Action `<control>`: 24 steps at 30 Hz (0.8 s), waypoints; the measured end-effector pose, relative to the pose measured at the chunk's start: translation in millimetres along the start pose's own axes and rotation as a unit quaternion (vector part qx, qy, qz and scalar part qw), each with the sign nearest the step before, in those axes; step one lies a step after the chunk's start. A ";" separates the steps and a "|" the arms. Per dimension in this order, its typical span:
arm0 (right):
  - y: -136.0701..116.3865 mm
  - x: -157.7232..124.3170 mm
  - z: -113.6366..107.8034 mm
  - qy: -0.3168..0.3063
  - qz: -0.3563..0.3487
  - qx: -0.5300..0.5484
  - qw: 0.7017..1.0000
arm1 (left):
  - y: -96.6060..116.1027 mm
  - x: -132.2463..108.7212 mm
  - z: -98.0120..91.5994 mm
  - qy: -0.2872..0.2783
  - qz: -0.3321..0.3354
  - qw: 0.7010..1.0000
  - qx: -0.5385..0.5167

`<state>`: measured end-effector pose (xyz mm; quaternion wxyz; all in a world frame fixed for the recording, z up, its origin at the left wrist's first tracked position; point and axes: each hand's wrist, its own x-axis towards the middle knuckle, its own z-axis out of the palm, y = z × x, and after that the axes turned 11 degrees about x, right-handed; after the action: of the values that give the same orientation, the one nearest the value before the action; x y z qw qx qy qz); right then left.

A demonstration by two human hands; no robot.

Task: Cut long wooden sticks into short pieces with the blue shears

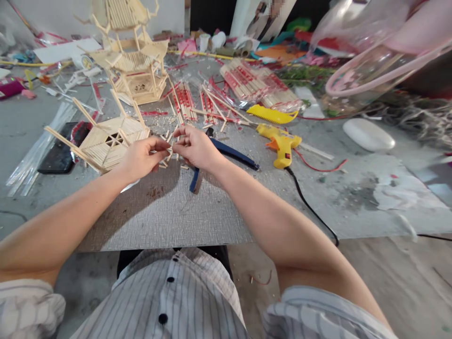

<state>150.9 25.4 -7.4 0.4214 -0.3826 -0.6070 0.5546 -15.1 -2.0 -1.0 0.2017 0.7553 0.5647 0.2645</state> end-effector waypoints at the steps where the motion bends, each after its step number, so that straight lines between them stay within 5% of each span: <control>1: -0.3 -0.5 -0.9 0.022 -0.030 -0.040 0.999 | 0.7 -0.4 -0.2 0.018 0.007 1.000 0.011; 7: -4.0 0.4 -16.3 0.193 -0.155 -0.184 0.951 | 2.6 -2.5 -4.7 0.095 0.039 0.990 0.100; 12: -2.4 7.6 -28.0 0.218 -0.208 -0.235 0.924 | 2.7 -6.1 0.3 0.098 0.128 0.968 0.194; 17: -1.3 11.8 -38.5 0.229 -0.178 -0.189 0.938 | -1.8 -7.2 7.1 0.104 0.200 0.948 0.223; 20: -5.6 6.1 -34.8 0.209 -0.192 -0.312 0.907 | -3.6 -7.5 9.3 0.115 0.219 0.950 0.191; 24: -13.1 -9.5 -12.4 0.058 -0.240 -0.522 0.817 | 0.6 -7.7 7.9 0.143 0.148 0.977 0.058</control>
<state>165.8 19.7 5.2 0.3126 -0.4188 -0.8525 0.0134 -11.5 -9.6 -8.1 0.0332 0.7957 0.4836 0.3632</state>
